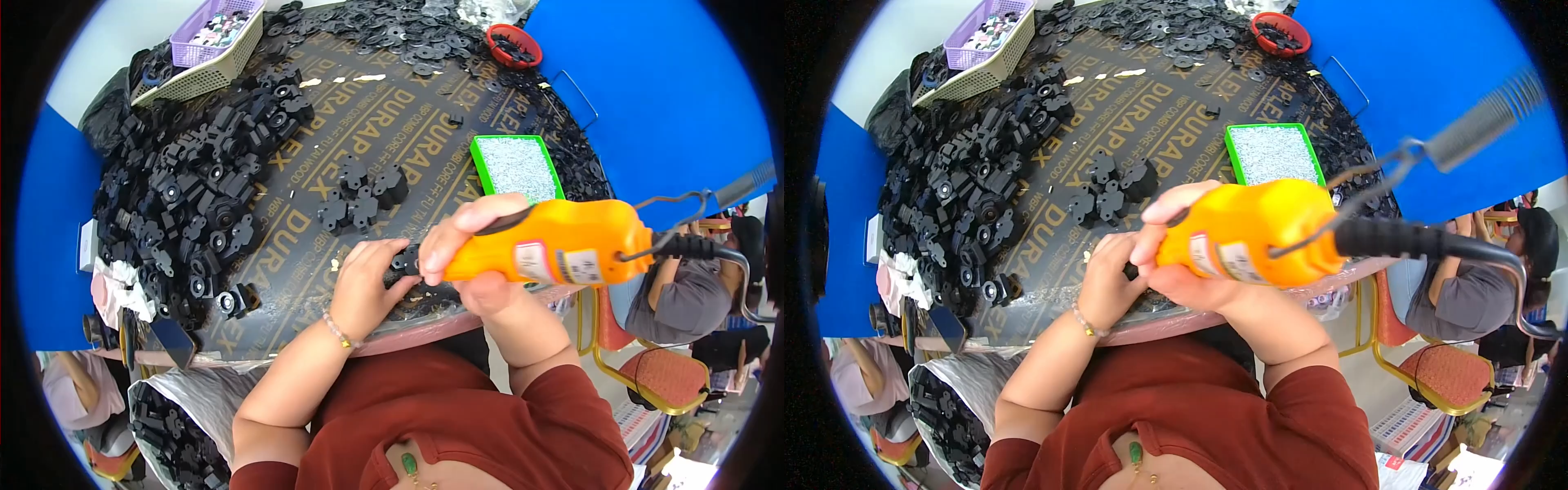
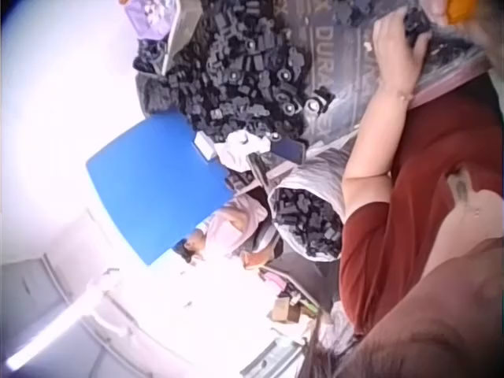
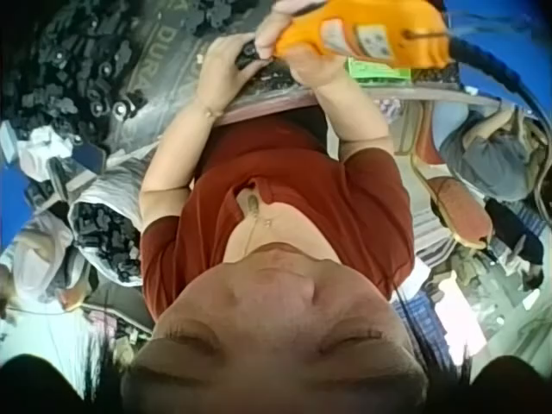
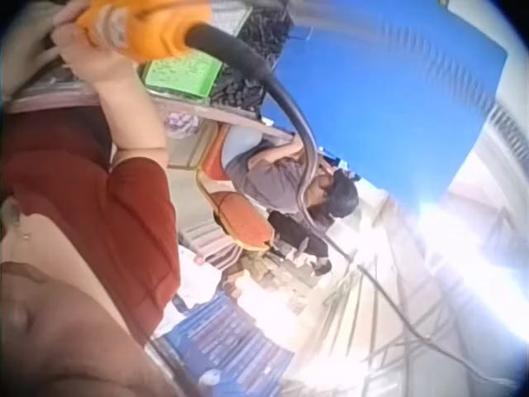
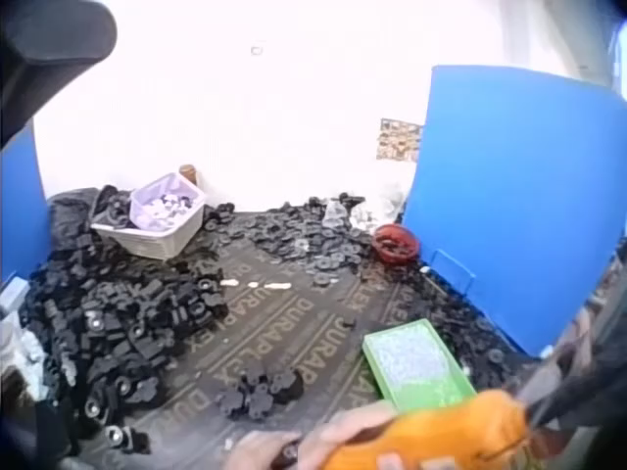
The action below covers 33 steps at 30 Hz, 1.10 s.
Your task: Assembling small plastic components using an electric screwdriver.
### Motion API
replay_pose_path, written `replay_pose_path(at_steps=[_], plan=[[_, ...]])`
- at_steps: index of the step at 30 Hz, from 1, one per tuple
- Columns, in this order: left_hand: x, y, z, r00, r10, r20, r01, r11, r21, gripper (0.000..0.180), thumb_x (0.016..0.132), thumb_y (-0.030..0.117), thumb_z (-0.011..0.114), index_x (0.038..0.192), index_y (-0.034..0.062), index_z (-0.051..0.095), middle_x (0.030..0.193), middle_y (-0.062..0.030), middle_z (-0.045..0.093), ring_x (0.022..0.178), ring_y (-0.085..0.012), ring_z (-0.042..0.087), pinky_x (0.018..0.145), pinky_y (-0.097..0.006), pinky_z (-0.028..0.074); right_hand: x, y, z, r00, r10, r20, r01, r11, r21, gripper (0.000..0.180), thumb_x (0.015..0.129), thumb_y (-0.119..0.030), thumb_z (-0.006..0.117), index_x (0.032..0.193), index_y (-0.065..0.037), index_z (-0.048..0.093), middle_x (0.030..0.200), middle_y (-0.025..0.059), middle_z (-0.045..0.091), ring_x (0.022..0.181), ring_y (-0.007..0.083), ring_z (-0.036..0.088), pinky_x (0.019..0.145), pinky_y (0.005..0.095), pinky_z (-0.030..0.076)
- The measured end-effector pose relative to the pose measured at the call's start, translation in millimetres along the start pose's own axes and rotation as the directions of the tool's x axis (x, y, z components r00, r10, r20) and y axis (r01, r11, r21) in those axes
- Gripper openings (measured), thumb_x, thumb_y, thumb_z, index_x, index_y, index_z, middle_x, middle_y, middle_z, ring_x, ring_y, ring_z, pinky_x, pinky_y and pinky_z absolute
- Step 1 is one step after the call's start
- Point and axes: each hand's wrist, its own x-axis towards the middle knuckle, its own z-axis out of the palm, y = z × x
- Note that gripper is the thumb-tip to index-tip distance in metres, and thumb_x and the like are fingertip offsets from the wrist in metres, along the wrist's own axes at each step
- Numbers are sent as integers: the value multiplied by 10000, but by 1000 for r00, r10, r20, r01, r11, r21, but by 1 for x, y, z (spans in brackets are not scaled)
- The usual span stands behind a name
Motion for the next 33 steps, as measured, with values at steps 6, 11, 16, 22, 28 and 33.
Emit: replay_pose_path(at_steps=[6,11,16,22,28,33], plan=[[1,2,-2,1000,22,-3,-22,999,-47,449,724,146,804,1126,44,632,1080,-129,677,1003,-341,618,887,-423,486,3,21,8,1000,10,-4,-10,1000,-5,517,888,-356,751,1150,-14,464,752,130,636,604,196,623,573,319,541],[1,4,-2,999,-35,22,36,999,-35,426,720,140,802,1097,44,627,1071,-125,673,1008,-344,610,890,-430,479,-7,36,3,992,122,-9,-122,992,36,456,871,-239,780,1123,-6,480,780,134,647,633,188,635,592,297,540],[-1,-3,7,999,-37,-26,34,995,-91,414,719,114,792,1089,40,622,1041,-129,667,994,-352,605,886,-441,477,-5,38,6,987,144,76,-136,985,-106,440,832,-77,793,1130,-23,474,824,100,648,757,176,675,682,283,550],[-4,-7,11,993,-115,29,118,979,-165,433,710,105,787,1099,31,612,1021,-138,657,984,-360,602,885,-443,484,-14,42,11,993,113,25,-100,948,-302,421,852,-91,779,1132,-24,471,826,64,637,784,144,665,708,267,538],[-2,7,-3,992,-61,113,62,998,-7,507,714,128,799,1169,34,595,1057,-145,649,1004,-355,603,901,-439,487,-6,20,15,997,27,-71,-37,990,-133,481,899,-254,748,1185,-9,449,785,108,627,623,170,601,567,297,516],[9,25,-41,989,97,-111,-71,974,217,531,744,163,777,1223,50,578,1183,-169,556,1073,-367,550,946,-459,455,1,-29,-27,973,-192,-132,136,928,-347,559,928,-458,664,1198,-32,423,753,108,615,556,173,567,523,307,500]])
